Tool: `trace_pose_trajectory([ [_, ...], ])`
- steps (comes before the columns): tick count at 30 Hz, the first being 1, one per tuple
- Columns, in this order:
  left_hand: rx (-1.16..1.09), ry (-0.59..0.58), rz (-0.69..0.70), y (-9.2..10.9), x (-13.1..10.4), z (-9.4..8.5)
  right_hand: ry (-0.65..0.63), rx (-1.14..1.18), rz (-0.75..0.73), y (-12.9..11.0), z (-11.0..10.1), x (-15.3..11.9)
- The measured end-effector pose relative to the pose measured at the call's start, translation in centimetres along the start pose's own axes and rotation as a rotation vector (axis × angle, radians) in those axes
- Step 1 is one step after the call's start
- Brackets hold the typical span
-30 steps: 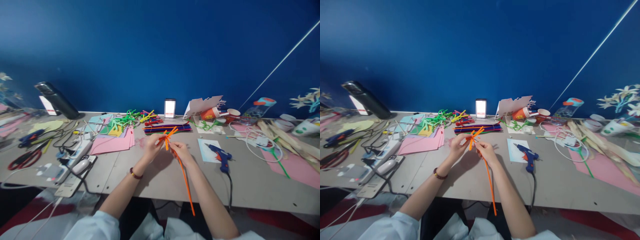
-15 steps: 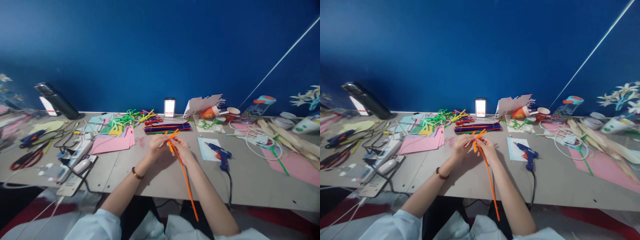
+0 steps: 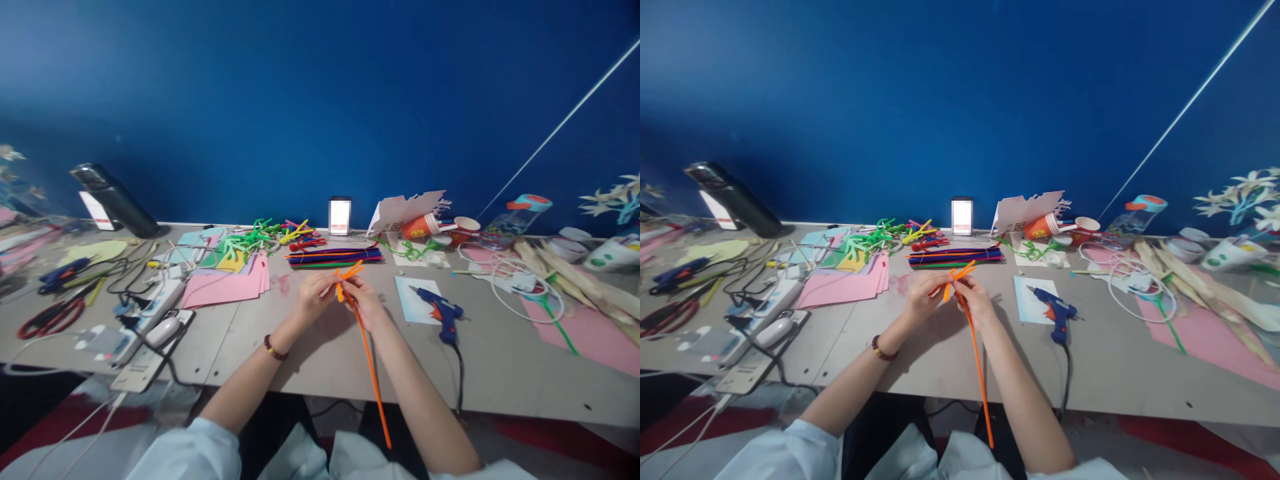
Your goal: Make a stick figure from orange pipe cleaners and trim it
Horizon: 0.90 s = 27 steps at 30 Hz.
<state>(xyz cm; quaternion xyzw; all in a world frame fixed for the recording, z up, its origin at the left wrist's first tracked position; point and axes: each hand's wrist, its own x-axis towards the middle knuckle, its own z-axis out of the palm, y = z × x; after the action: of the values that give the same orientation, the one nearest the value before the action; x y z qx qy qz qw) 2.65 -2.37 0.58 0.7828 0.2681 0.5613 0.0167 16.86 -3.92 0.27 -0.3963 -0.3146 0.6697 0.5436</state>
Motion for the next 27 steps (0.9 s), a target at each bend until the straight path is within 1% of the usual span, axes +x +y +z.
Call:
trace_pose_trajectory([
  [5, 0.055, 0.045, -0.014, -0.01, -0.14, 0.04, 0.051, -0.069, -0.103, 0.35, 0.25, -0.08],
  [13, 0.059, 0.026, 0.0, -0.41, -0.5, -0.1, 0.078, -0.109, -0.085, 0.16, 0.7, -0.4],
  [18, 0.045, 0.016, -0.033, -0.4, -0.47, -0.03, 0.084, -0.136, -0.122, 0.25, 0.81, -0.43],
  [24, 0.011, -0.003, -0.063, -0.46, -0.71, 0.21, 0.109, -0.199, -0.187, 0.8, 0.45, -0.08],
  [27, 0.046, 0.025, -0.079, -0.3, -0.76, 0.37, 0.12, -0.193, -0.187, 0.85, 0.47, -0.04],
])
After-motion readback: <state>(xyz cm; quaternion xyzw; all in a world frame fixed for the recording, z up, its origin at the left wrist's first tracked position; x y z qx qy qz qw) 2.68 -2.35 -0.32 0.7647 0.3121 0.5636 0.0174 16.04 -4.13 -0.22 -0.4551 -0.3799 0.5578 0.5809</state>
